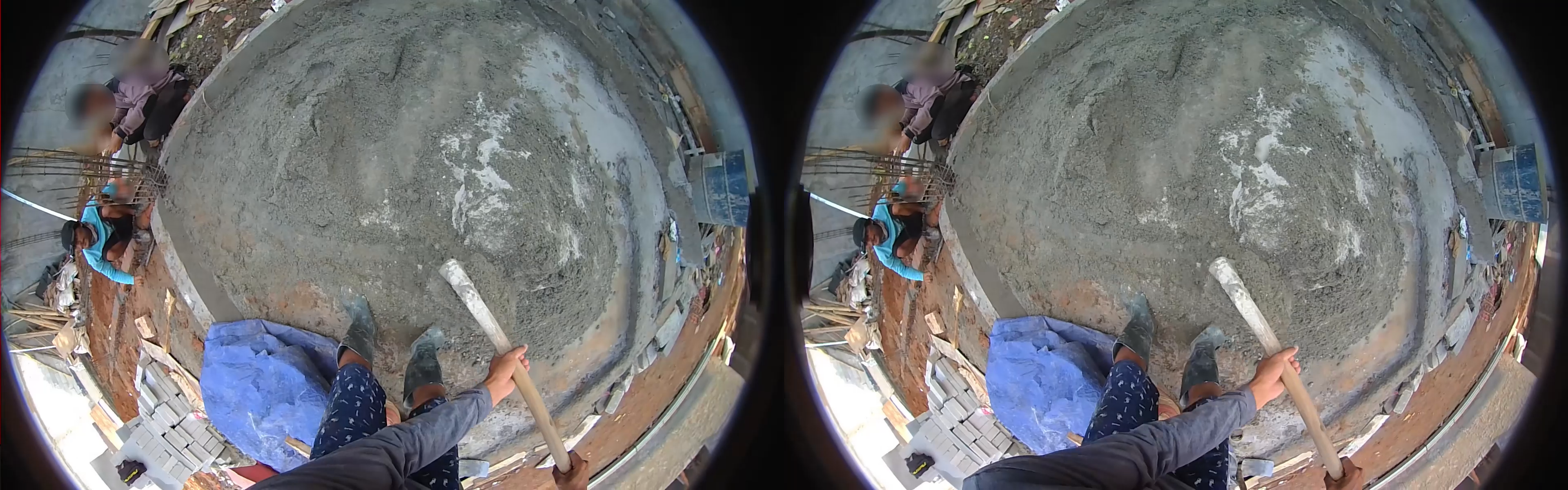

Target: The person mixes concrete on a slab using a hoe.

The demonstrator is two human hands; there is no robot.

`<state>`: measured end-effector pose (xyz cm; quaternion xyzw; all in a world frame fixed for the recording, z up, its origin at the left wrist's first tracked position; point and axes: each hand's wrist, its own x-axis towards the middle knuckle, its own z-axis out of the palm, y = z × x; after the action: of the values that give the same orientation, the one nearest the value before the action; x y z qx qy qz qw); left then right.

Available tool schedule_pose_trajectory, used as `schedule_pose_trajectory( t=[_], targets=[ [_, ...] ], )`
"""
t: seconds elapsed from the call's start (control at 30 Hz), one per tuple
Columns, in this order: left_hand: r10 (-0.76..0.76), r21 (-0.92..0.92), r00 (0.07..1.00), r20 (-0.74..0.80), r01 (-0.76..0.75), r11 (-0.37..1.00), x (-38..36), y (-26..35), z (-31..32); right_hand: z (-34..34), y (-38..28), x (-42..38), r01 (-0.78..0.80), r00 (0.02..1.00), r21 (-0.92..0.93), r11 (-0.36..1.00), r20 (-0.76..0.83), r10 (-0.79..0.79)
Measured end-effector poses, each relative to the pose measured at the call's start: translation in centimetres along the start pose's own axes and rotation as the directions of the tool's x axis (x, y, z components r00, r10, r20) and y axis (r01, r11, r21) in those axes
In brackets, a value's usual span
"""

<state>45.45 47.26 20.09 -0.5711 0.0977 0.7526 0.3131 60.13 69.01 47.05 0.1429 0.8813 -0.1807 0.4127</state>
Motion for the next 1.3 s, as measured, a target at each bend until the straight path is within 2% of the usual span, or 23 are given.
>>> schedule_pose_trajectory(
  t=[0.07,0.17,0.2,0.23,0.27,0.3,0.33,0.37,0.4,0.47,0.53,0.57,0.6,0.63,0.73,0.8,0.87,0.93,0.97,1.1,1.2,1.23,1.3],
  targets=[
    [-0.027,0.04,0.999,0.043,0.026,0.999,-1.7,-1.9,0.9,1.7,2.8,-2.2,-0.095,0.995,-0.144,0.985,-0.05,0.089],
    [0.017,0.091,0.994,0.108,-0.026,0.996,-1.8,0.9,0.1,8.4,6.0,-0.6,0.136,0.965,0.049,0.99,-0.235,-0.121],
    [0.048,0.109,0.99,0.129,-0.062,0.992,-1.9,3.4,-0.5,11.0,5.5,0.8,0.032,0.991,-0.008,0.999,-0.131,-0.033],
    [0.089,0.155,0.992,0.092,-0.102,0.983,-1.9,7.0,-0.6,12.7,-0.1,4.4,0.023,0.973,0.093,0.995,-0.229,-0.001],
    [0.176,0.191,0.98,0.097,-0.192,0.963,-1.4,10.9,-1.1,14.1,-4.5,6.7,0.01,0.989,0.043,0.999,-0.146,-0.004],
    [0.218,0.26,0.975,0.05,-0.223,0.939,-0.5,15.2,-1.7,15.4,-9.2,9.4,0.107,0.992,0.233,0.967,-0.083,-0.09],
    [0.295,0.326,0.954,0.057,-0.297,0.897,0.4,19.8,-2.3,18.6,-12.0,11.9,0.097,0.995,0.198,0.975,-0.023,-0.094],
    [0.355,0.4,0.935,0.024,-0.334,0.853,0.9,24.6,-2.1,21.5,-15.4,14.8,0.112,0.994,0.246,0.963,-0.038,-0.105],
    [0.432,0.463,0.9,0.06,-0.409,0.787,1.5,29.3,-2.0,23.4,-19.6,17.7,0.189,0.978,0.212,0.959,-0.129,-0.164],
    [0.647,0.67,0.754,0.118,-0.541,0.508,4.3,37.3,-2.6,24.3,-29.2,23.3,0.183,0.977,0.42,0.889,-0.176,-0.118],
    [0.764,0.87,0.632,0.128,-0.442,0.22,4.2,42.1,-2.7,25.2,-36.6,29.7,0.201,0.979,0.493,0.847,-0.129,-0.157],
    [0.767,0.9,0.634,0.098,-0.386,0.204,4.5,43.4,-3.4,26.1,-39.8,33.0,0.196,0.98,0.485,0.853,-0.128,-0.152],
    [0.77,0.926,0.635,0.066,-0.326,0.189,4.9,44.3,-4.2,25.8,-42.6,36.1,0.136,0.99,0.503,0.853,-0.043,-0.132],
    [0.774,0.949,0.633,0.032,-0.263,0.176,5.6,44.8,-4.8,25.6,-44.9,38.8,0.105,0.993,0.486,0.868,-0.01,-0.115],
    [0.717,0.944,0.696,-0.02,-0.224,0.244,6.2,44.8,-5.6,24.2,-46.6,42.4,0.073,0.994,0.459,0.885,0.039,-0.102],
    [0.642,0.933,0.764,-0.063,-0.183,0.309,5.8,42.3,-7.4,24.3,-45.0,40.1,0.044,0.992,0.433,0.901,0.086,-0.09],
    [0.58,0.922,0.814,-0.035,-0.197,0.333,7.0,40.4,-5.3,23.5,-41.5,39.9,0.066,0.994,0.392,0.917,0.055,-0.095],
    [0.498,0.901,0.866,-0.048,-0.178,0.396,7.5,34.9,-6.6,23.0,-36.8,37.4,0.052,0.995,0.351,0.935,0.057,-0.077],
    [0.426,0.886,0.901,-0.081,-0.131,0.445,7.3,31.8,-6.6,22.6,-34.4,35.4,-0.026,0.996,0.294,0.956,0.091,-0.001],
    [0.346,0.888,0.931,-0.115,-0.06,0.456,7.5,18.0,-8.7,21.4,-24.7,27.5,-0.086,0.993,0.296,0.951,0.106,0.057],
    [0.184,0.831,0.965,-0.186,0.055,0.553,7.7,17.3,-9.2,20.3,-22.6,25.6,-0.088,0.989,0.278,0.956,0.136,0.052],
    [0.207,0.828,0.965,-0.161,0.018,0.561,7.4,17.9,-9.1,20.0,-23.0,26.4,-0.073,0.989,0.263,0.962,0.14,0.037],
    [0.113,0.778,0.99,-0.082,-0.007,0.628,6.0,19.9,-7.5,17.2,-24.6,27.4,-0.035,0.991,0.262,0.964,0.137,-0.001]
  ],
)
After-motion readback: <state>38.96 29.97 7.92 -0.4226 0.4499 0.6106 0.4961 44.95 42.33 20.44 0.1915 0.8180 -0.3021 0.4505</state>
